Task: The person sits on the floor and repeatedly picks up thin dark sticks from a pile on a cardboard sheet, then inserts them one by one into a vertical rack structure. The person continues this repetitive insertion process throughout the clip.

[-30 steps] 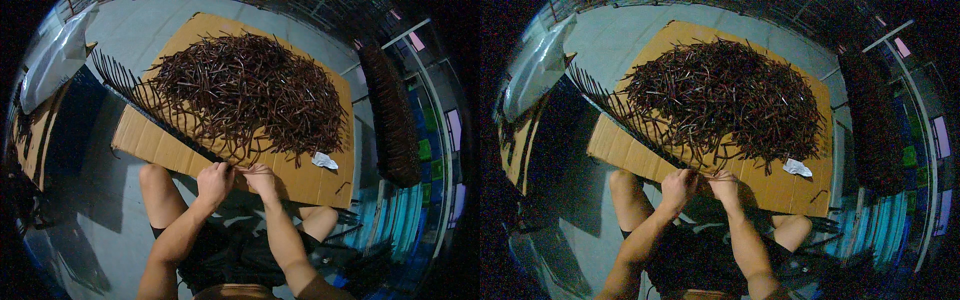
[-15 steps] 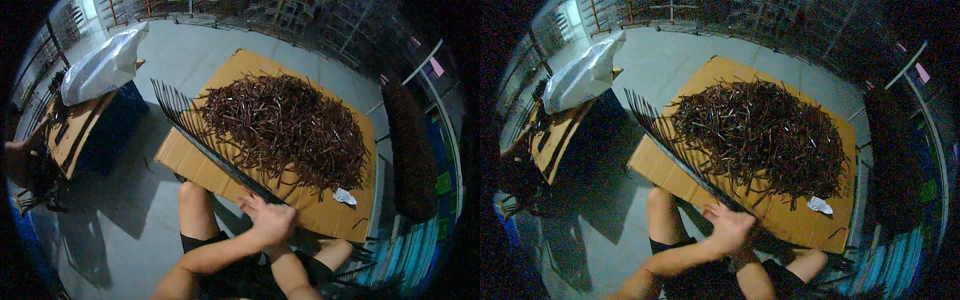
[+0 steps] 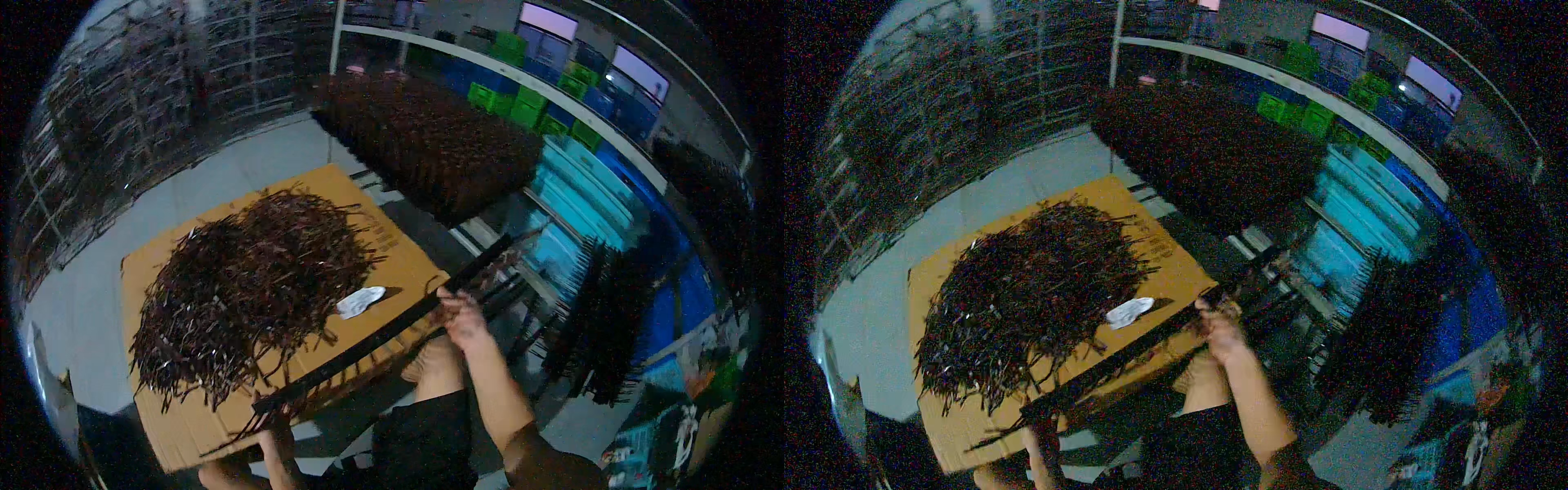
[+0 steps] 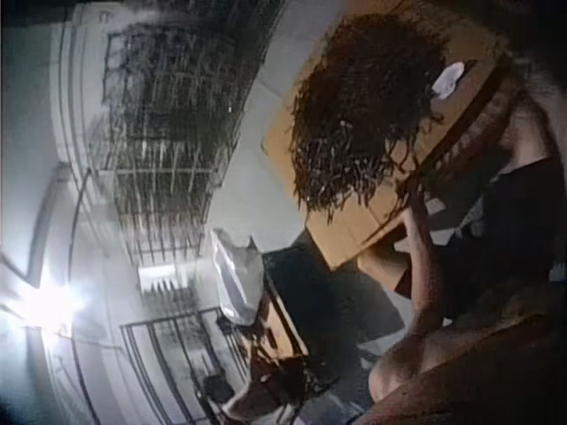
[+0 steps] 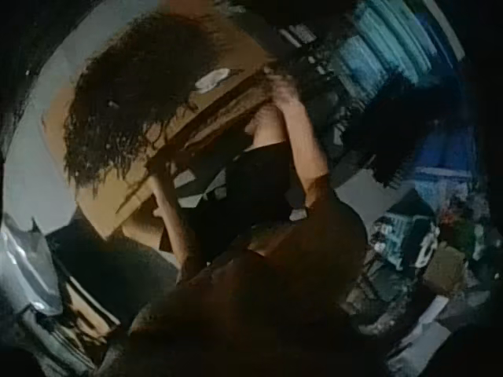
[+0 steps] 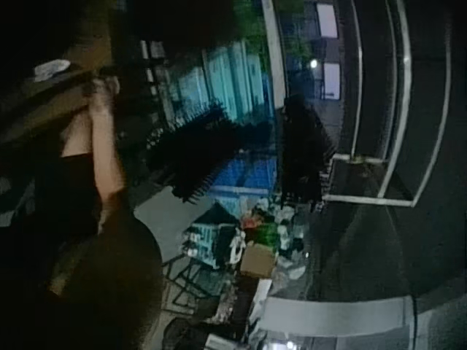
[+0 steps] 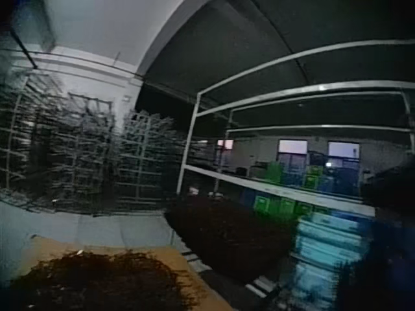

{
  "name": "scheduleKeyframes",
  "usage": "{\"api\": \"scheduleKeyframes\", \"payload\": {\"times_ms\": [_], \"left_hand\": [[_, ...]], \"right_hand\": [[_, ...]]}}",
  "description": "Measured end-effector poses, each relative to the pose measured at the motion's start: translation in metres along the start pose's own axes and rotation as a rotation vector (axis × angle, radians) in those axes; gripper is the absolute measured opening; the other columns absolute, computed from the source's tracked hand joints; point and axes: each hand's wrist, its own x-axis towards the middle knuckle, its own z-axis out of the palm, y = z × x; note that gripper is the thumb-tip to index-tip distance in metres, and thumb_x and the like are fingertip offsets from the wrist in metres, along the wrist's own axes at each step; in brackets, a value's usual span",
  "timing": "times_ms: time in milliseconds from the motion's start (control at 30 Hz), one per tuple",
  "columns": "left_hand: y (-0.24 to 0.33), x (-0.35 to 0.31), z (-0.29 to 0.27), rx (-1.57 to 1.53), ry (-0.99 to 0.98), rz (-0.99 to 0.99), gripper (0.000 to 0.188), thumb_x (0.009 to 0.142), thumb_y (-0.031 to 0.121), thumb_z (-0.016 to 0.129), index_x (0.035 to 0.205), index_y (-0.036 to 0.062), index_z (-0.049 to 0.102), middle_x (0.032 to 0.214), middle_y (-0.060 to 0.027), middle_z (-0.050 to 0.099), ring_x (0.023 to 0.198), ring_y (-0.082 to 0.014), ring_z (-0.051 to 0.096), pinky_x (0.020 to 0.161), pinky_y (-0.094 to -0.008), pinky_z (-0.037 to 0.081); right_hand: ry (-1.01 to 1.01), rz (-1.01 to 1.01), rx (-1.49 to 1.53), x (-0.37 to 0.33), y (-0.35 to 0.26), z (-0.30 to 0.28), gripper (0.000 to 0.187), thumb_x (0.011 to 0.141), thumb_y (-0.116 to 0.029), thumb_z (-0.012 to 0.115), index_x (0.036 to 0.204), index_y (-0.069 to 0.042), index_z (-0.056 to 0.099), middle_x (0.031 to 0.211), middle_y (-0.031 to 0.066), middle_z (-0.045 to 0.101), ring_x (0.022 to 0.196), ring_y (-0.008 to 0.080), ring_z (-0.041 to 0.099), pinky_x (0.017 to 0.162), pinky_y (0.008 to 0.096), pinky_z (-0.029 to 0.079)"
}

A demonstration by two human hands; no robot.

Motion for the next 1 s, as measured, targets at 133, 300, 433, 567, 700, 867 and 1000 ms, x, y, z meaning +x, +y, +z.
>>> {"api": "scheduleKeyframes", "payload": {"times_ms": [133, 300, 433, 567, 700, 867, 1000], "left_hand": [[0.008, -0.002, 0.138, 0.194, -0.206, 0.114, 0.046, 0.081, -0.001, 0.059, 0.123, 0.0021, 0.043, 0.086, -0.0113, 0.056, 0.073, -0.0224, 0.055, 0.07, -0.0366, 0.048], [0.001, 0.017, 0.29, 0.245, -0.456, -0.057, 0.027, 0.084, 0.001, 0.059, 0.11, -0.0011, 0.054, 0.09, -0.009, 0.06, 0.077, -0.0211, 0.061, 0.075, -0.0355, 0.05], [-0.062, 0.022, 0.379, 0.341, -0.52, -0.145, 0.027, 0.084, -0.002, 0.058, 0.109, -0.0057, 0.051, 0.092, -0.0157, 0.061, 0.081, -0.026, 0.065, 0.073, -0.0364, 0.053], [-0.127, 0.036, 0.442, 0.109, -0.463, -0.29, 0.036, 0.083, -0.004, 0.059, 0.114, -0.0047, 0.043, 0.09, -0.0151, 0.059, 0.079, -0.0242, 0.064, 0.072, -0.0351, 0.055], [-0.167, 0.05, 0.476, 0.039, -0.387, -0.435, 0.049, 0.083, 0.0, 0.061, 0.122, -0.0027, 0.031, 0.09, -0.0134, 0.057, 0.077, -0.0233, 0.063, 0.07, -0.0351, 0.055], [-0.176, 0.076, 0.516, 0.046, -0.331, -0.389, 0.044, 0.085, 0.011, 0.064, 0.118, -0.002, 0.038, 0.093, -0.0137, 0.06, 0.079, -0.0222, 0.063, 0.07, -0.0344, 0.054], [-0.173, 0.096, 0.519, 0.197, -0.57, -0.511, 0.024, 0.086, 0.019, 0.064, 0.099, 0.0008, 0.055, 0.09, -0.0108, 0.063, 0.081, -0.0194, 0.063, 0.071, -0.0316, 0.052]], "right_hand": [[0.346, 0.035, -0.193, 0.051, -0.08, -0.047, 0.015, 0.088, -0.019, 0.053, 0.092, -0.006, 0.058, 0.081, 0.0053, 0.058, 0.065, 0.0187, 0.056, 0.055, 0.0305, 0.045], [0.64, -0.027, -0.058, 0.132, -0.148, -0.132, 0.013, 0.094, -0.021, 0.047, 0.088, -0.01, 0.052, 0.074, 0.0025, 0.051, 0.057, 0.0154, 0.045, 0.049, 0.0288, 0.038], [0.943, -0.211, 0.006, 0.183, -0.215, -0.237, 0.018, 0.096, -0.018, 0.041, 0.082, -0.009, 0.048, 0.07, 0.0046, 0.049, 0.049, 0.0153, 0.039, 0.043, 0.0317, 0.033], [0.932, -0.17, -0.035, 0.199, -0.217, -0.198, 0.026, 0.096, -0.016, 0.032, 0.075, -0.007, 0.045, 0.065, 0.0074, 0.047, 0.05, 0.0168, 0.037, 0.045, 0.0333, 0.033], [0.901, 0.046, -0.416, 0.201, -0.18, -0.182, 0.021, 0.094, -0.014, 0.034, 0.082, -0.006, 0.048, 0.074, 0.0071, 0.055, 0.068, 0.0222, 0.055, 0.06, 0.0376, 0.049], [0.808, 0.07, -0.489, 0.24, -0.164, -0.195, 0.022, 0.091, -0.01, 0.037, 0.106, -0.004, 0.051, 0.101, 0.0128, 0.06, 0.082, 0.0254, 0.06, 0.071, 0.0421, 0.052], [0.806, -0.122, -0.343, 0.263, -0.185, -0.24, 0.036, 0.089, -0.007, 0.038, 0.125, -0.007, 0.039, 0.118, 0.0126, 0.05, 0.093, 0.0278, 0.056, 0.073, 0.0441, 0.052]]}}
